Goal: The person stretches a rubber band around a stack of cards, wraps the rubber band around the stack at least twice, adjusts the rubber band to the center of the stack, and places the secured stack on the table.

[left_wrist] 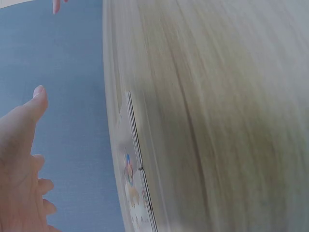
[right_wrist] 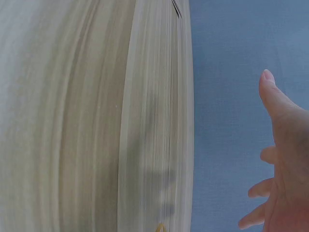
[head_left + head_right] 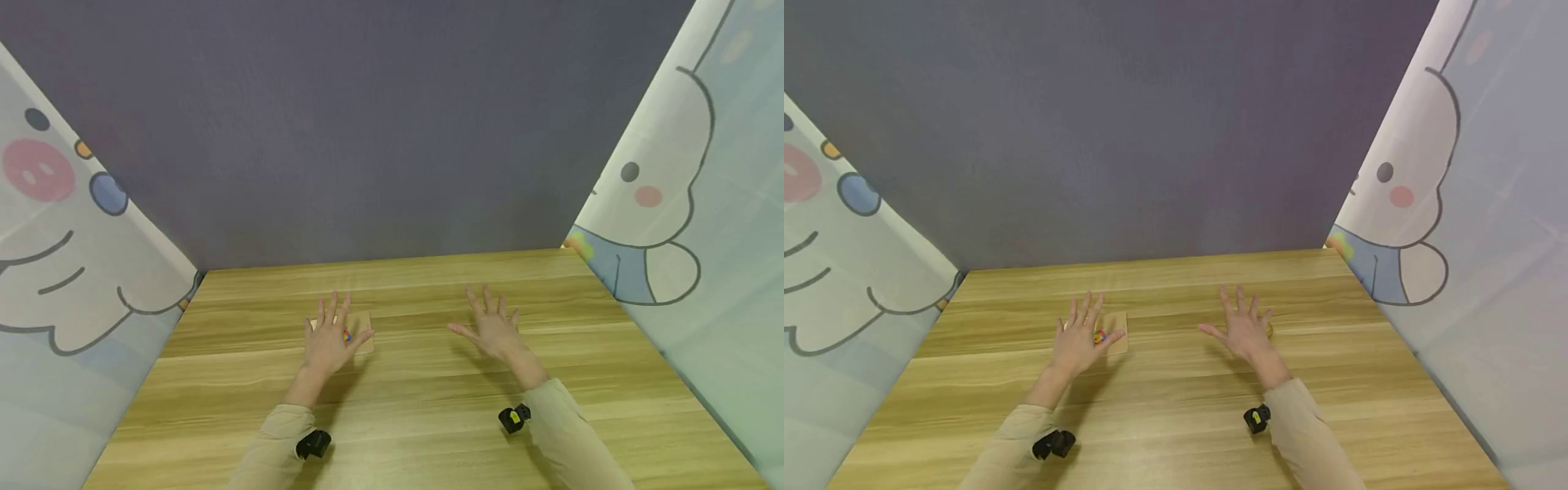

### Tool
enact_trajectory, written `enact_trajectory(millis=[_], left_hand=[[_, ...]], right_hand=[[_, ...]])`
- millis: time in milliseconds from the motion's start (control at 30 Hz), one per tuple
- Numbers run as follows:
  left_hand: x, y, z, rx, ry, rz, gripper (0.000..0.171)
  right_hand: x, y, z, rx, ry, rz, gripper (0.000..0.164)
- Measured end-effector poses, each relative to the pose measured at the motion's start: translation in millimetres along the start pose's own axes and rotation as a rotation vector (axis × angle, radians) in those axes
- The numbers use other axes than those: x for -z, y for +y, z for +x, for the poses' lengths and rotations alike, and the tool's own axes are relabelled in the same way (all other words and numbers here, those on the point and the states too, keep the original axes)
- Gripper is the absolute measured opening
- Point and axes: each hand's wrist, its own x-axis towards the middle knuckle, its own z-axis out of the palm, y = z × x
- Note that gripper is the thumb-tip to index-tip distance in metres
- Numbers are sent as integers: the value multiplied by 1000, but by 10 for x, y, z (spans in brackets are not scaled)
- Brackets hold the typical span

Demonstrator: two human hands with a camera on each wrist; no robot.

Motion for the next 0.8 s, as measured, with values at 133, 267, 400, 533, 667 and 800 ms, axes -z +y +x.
enact_trajectory(millis=[133,267,400,533,667,800], left_hand=[[3,7,-2,5,-2,-1,85],[12,17,-3,8,-8,-6,85],[27,24,-7,5,-1,-14,85],[49,23,-24,0,18,-39,84],[90,16,-54,11,44,-88,83],[146,6,-98,43,92,-145,83]], right_hand=[[2,6,-1,-5,-4,3,90],[13,17,-12,-16,-6,9,91],[37,26,-32,-13,11,18,90],[50,43,-52,-1,34,31,90],[64,59,-72,-7,57,58,90],[79,83,-108,-18,86,105,87]])
